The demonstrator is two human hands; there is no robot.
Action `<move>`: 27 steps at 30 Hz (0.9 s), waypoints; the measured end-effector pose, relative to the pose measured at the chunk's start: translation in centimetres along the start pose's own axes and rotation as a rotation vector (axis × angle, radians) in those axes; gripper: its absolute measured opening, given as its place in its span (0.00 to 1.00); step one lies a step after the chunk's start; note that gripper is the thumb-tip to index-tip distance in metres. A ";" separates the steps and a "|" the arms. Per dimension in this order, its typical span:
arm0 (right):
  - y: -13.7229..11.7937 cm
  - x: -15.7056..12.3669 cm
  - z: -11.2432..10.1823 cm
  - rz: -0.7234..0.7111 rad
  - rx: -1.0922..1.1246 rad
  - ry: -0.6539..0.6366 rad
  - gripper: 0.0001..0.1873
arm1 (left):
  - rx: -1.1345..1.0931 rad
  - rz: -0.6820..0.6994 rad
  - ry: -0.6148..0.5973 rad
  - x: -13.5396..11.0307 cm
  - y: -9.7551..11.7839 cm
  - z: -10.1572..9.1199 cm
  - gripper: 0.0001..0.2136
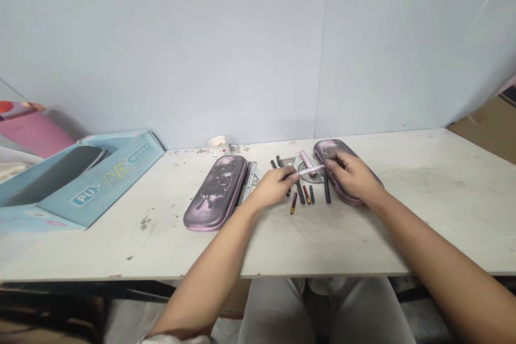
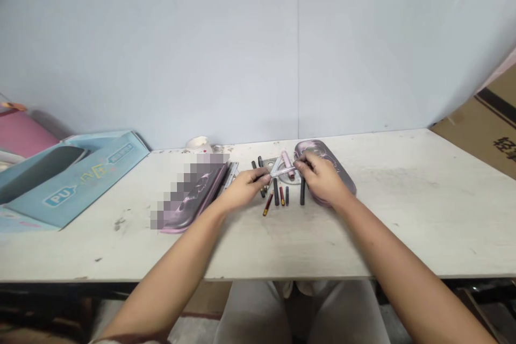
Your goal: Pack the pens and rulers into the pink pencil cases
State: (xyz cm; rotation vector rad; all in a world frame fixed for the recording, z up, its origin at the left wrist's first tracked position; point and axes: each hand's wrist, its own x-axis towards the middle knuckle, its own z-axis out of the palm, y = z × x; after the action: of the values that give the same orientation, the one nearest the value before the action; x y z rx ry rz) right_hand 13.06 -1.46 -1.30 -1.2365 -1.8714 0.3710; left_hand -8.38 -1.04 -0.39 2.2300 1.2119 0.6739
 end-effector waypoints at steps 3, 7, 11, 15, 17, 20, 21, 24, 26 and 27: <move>-1.3 -0.1 0.2 -0.239 -0.103 0.055 0.09 | -0.302 -0.057 -0.087 0.0 -1.0 -0.3 0.16; -2.0 0.7 -0.3 -0.271 -0.108 -0.018 0.12 | -0.251 -0.072 -0.019 0.0 -1.3 -0.2 0.13; -1.6 1.9 -0.9 -0.043 -0.135 -0.192 0.15 | 0.035 -0.041 0.080 0.1 -1.2 0.1 0.13; -1.1 2.3 -0.8 -0.102 -0.016 -0.201 0.10 | 0.150 -0.029 0.124 0.1 -1.3 0.2 0.14; -1.0 2.4 -0.7 -0.076 0.045 -0.213 0.12 | 0.166 -0.031 0.153 0.1 -1.3 0.2 0.14; -1.1 2.5 -0.5 0.016 -0.036 -0.219 0.14 | 0.181 -0.045 0.176 0.1 -1.3 0.3 0.14; -1.1 2.5 -0.5 0.002 -0.043 -0.228 0.14 | 0.189 -0.048 0.181 0.1 -1.3 0.3 0.14; -1.1 2.7 -0.6 -0.098 0.061 -0.251 0.12 | 0.207 -0.043 0.197 0.0 -1.3 0.2 0.15; -1.1 2.9 -0.6 -0.060 0.069 -0.252 0.13 | 0.216 -0.043 0.207 0.0 -1.3 0.2 0.15; -1.2 2.9 -0.6 -0.015 0.027 -0.243 0.14 | 0.224 -0.045 0.208 0.0 -1.3 0.1 0.15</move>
State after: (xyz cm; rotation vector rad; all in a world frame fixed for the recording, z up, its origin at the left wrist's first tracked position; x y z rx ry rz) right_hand 12.34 0.41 1.22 -1.2022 -2.0711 0.5576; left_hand -9.07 -0.44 -1.33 2.3500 1.5005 0.8035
